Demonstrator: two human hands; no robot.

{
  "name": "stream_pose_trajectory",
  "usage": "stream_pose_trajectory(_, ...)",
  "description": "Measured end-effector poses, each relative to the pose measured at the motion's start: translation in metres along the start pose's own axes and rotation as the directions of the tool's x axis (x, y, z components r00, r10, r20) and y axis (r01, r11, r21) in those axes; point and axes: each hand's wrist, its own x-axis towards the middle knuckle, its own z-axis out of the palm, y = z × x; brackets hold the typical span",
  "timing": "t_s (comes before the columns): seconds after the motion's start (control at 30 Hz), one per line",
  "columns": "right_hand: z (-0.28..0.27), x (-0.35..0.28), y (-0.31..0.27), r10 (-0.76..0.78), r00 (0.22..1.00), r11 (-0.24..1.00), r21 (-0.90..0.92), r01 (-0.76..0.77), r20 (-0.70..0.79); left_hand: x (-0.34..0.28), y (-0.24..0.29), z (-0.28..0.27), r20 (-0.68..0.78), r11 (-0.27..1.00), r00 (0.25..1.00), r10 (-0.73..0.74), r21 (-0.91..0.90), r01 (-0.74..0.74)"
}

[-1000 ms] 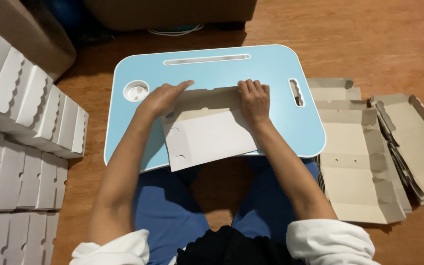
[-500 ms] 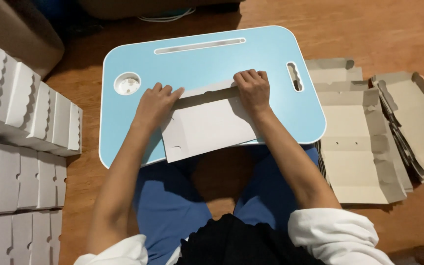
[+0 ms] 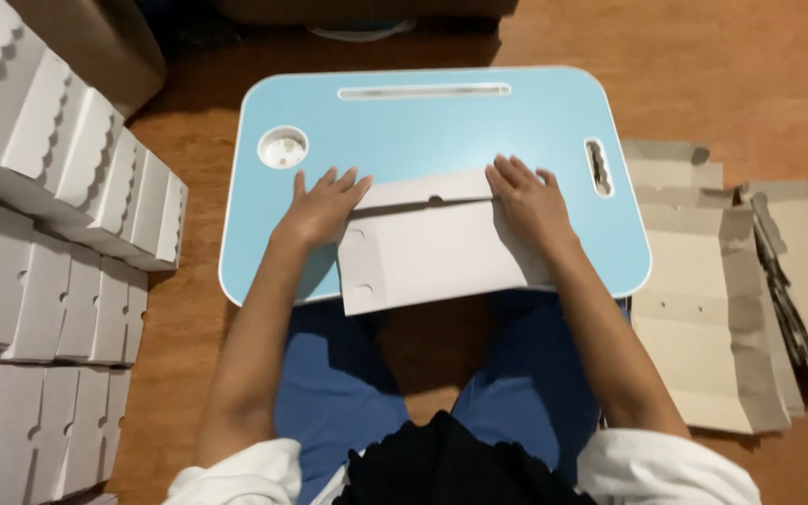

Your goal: Folding a flat cardboard template into a finished box by hand.

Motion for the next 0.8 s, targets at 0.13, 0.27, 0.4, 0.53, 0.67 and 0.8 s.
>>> stream_pose_trajectory(0.13,-0.005,0.000,-0.002,0.021,0.992,1.000,0.010,-0.022,0.126,-0.009,0.026,-0.016,-0.073,0.988,0.997,0.038,-0.147,-0.048)
stream_pose_trajectory(0.27,0.004,0.006,-0.005,0.103,0.930,0.995,-0.050,-0.091,0.353,0.007,0.096,0.014,-0.155,0.982,0.978,0.139,-0.103,-0.156)
stream_pose_trajectory(0.4,0.020,0.015,-0.031,-0.031,0.999,0.999,-0.038,0.032,0.017,0.013,0.128,0.033,-0.065,0.982,0.989,0.134,-0.124,-0.142)
stream_pose_trajectory(0.53,0.020,0.037,-0.094,-0.096,0.960,0.931,0.317,0.180,-0.264,0.004,0.136,0.009,-0.012,0.989,0.989,0.151,-0.009,-0.151)
stream_pose_trajectory(0.67,0.018,0.043,-0.100,-0.016,0.971,0.911,0.405,-0.084,0.238,-0.011,0.134,-0.015,-0.020,0.995,0.995,0.096,-0.037,-0.097)
stream_pose_trajectory(0.8,-0.008,0.042,-0.093,-0.020,0.916,0.927,0.349,-0.133,0.401,-0.003,0.127,0.003,-0.017,0.991,0.995,0.100,-0.085,-0.101)
